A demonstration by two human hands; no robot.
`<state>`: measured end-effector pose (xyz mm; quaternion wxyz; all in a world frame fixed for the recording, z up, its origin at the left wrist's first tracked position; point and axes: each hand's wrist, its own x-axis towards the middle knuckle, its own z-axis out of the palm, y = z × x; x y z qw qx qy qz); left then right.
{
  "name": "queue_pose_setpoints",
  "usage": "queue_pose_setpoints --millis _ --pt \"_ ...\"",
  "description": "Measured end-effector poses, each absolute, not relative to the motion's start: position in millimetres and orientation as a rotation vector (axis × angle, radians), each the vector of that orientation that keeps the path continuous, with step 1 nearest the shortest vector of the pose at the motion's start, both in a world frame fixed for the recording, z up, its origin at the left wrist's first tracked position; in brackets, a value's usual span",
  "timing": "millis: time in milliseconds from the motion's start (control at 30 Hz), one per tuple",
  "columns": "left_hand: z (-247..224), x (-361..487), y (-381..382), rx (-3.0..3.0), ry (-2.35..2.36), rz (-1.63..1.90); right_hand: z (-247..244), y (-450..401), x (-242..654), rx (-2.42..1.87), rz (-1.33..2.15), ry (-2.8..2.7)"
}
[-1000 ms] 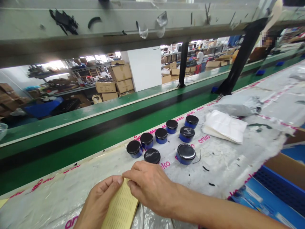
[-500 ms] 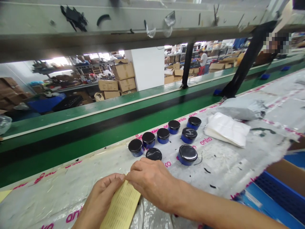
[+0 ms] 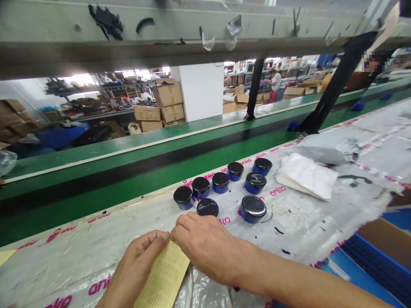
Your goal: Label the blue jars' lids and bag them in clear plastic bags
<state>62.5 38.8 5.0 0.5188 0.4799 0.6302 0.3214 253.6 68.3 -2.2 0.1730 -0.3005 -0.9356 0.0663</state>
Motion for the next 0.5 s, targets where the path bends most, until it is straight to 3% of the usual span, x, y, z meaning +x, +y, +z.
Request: queue_pose_setpoints --millis 500 --pt "3.3 61.2 39.7 1.289 1.531 0.695 5.1 70.3 264.0 -0.811 0.241 -2.76"
